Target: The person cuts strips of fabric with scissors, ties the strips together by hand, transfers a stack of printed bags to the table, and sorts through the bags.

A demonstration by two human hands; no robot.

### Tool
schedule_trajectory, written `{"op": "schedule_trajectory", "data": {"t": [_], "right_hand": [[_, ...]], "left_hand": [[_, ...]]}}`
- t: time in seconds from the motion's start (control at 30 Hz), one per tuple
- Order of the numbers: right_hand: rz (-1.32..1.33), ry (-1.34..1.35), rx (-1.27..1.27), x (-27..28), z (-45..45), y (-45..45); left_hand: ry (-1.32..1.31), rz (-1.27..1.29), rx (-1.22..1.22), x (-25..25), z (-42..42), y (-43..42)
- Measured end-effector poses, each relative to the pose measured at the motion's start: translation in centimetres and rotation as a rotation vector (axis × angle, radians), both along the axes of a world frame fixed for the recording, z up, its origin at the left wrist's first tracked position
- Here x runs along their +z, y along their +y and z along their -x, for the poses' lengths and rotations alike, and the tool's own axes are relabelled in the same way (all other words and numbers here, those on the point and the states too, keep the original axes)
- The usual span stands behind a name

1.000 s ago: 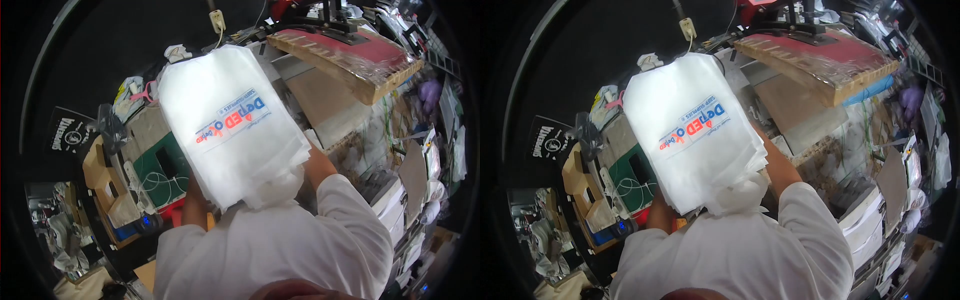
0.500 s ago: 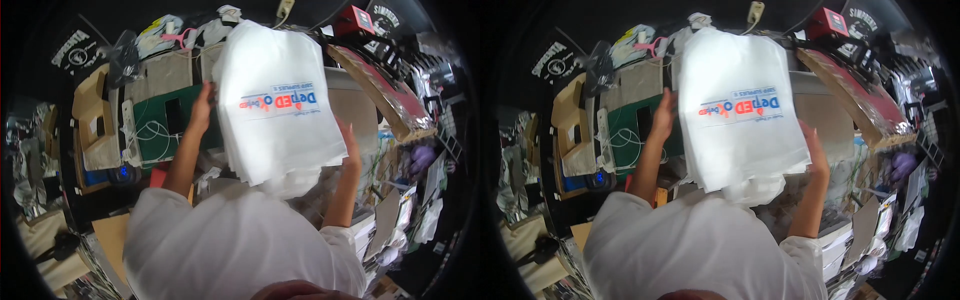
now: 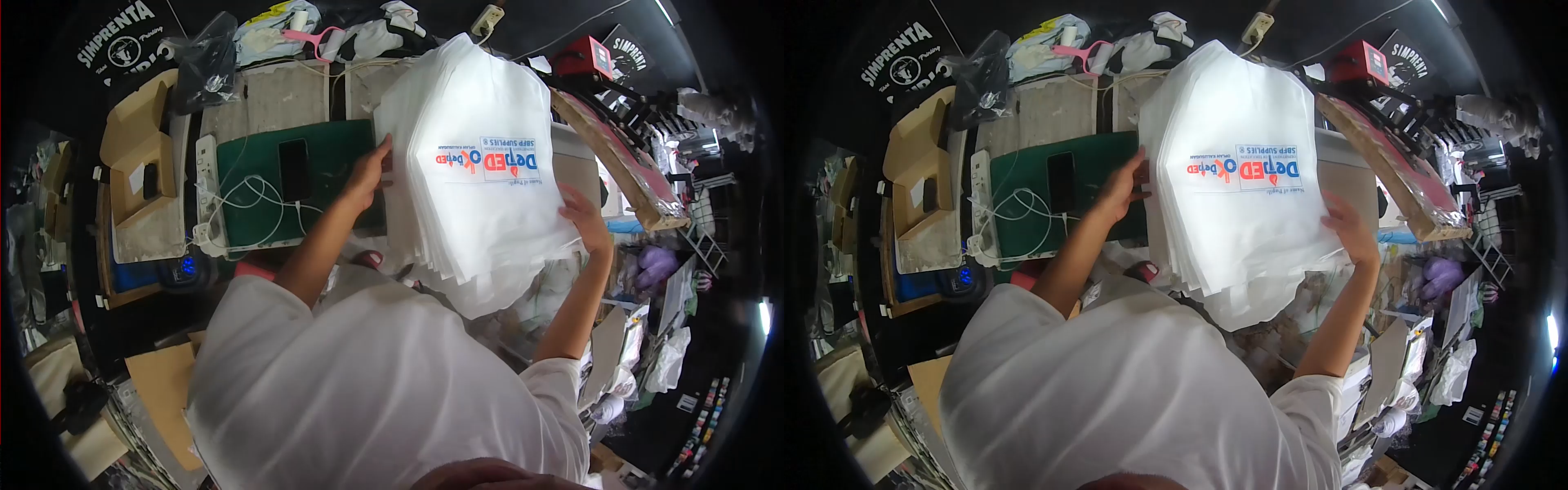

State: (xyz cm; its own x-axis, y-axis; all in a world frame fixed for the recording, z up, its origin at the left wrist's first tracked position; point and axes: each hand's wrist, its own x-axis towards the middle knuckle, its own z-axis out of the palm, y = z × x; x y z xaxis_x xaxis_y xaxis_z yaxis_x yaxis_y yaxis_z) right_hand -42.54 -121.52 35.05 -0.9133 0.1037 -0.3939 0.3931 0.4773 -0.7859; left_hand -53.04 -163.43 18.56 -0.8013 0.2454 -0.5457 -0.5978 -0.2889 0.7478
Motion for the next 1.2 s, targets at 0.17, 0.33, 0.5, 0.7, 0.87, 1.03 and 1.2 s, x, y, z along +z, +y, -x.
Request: {"op": "schedule_trajectory", "data": {"t": [0.17, 0.33, 0.5, 0.7, 0.87, 1.03, 1.2], "right_hand": [[-0.07, -0.028, 0.051, 1.0, 1.1, -1.6], [-0.591, -0.199, 0.243, 2.2, 2.6, -2.3], [-0.925, 0.093, 0.286, 4.2, 1.7, -6.8], [-0.54, 0.224, 0.522, 5.5, -1.2, -18.4], [-0.737, -0.027, 0.632, 0.5, -1.5, -19.5], [-0.69, 0.007, 0.579, -0.4, -1.8, -19.1], [-0.657, 0.003, 0.606, -1.0, -1.2, -18.6]], "left_hand": [[-0.001, -0.024, -0.064, -1.7, -1.8, -0.8], [0.194, 0.14, -0.085, 0.9, -3.7, -0.1], [0.457, 0.223, 0.206, 0.2, 1.4, 0.8], [0.595, 0.315, -0.08, 4.2, 18.3, 2.0], [0.435, 0.437, -0.462, 6.5, 21.8, 3.8], [0.484, 0.584, -0.588, 7.5, 23.5, 6.2], [0.522, 0.528, -0.766, 9.2, 24.4, 6.9]]}}
